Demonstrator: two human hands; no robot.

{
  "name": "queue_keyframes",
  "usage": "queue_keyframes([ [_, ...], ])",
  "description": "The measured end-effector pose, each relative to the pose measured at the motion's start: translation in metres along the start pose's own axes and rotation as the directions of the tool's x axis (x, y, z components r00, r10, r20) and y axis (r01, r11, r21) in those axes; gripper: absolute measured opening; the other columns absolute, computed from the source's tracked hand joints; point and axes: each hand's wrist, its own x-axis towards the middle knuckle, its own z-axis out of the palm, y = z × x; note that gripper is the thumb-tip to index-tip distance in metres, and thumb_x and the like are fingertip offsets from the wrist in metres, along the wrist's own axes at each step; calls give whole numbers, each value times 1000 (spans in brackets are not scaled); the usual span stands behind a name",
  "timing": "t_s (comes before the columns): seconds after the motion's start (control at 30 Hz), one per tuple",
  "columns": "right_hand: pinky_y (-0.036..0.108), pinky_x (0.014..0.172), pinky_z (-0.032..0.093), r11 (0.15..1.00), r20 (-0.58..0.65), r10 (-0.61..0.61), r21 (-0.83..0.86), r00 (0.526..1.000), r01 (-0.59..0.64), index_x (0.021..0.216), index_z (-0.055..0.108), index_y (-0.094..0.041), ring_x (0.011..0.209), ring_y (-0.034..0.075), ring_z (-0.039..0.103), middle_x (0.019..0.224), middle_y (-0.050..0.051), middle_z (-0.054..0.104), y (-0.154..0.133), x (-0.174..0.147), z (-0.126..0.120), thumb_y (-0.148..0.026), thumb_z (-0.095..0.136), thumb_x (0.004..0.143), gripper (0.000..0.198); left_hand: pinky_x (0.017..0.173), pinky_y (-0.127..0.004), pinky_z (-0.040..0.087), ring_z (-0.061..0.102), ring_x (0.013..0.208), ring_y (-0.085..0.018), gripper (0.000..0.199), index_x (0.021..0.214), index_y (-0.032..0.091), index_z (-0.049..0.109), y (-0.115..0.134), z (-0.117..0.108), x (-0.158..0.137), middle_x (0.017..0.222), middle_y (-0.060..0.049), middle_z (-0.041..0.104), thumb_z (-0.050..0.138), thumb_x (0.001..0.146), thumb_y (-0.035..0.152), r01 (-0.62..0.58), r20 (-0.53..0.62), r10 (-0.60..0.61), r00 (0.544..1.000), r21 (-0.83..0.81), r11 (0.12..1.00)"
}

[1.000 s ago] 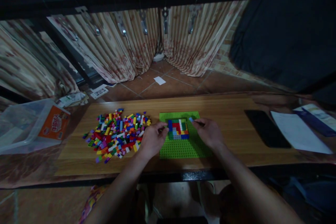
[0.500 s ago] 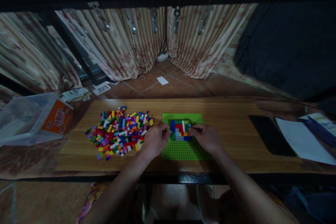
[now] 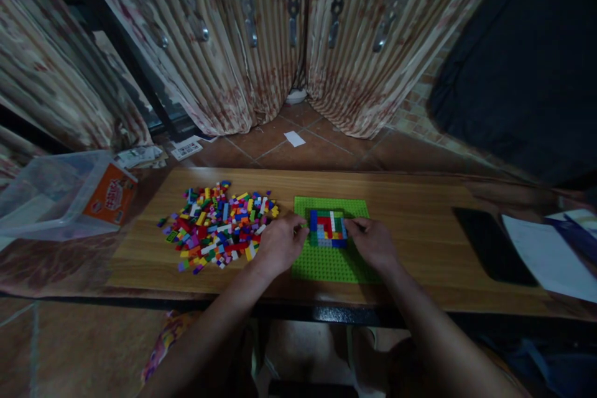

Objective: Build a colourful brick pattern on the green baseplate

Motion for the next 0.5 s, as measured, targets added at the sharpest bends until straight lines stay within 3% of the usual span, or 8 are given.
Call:
queue_keyframes([
  [0.5, 28, 55, 39, 991, 69, 19, 129, 997, -27, 75, 73, -19, 58, 18, 61, 65, 3, 70, 11, 14, 1, -49, 56, 78, 35, 73, -27, 48, 66, 76, -16, 20, 100, 21, 69, 1, 3, -3, 84, -2, 71, 54, 87, 24, -16, -10, 17, 1000, 51, 999],
])
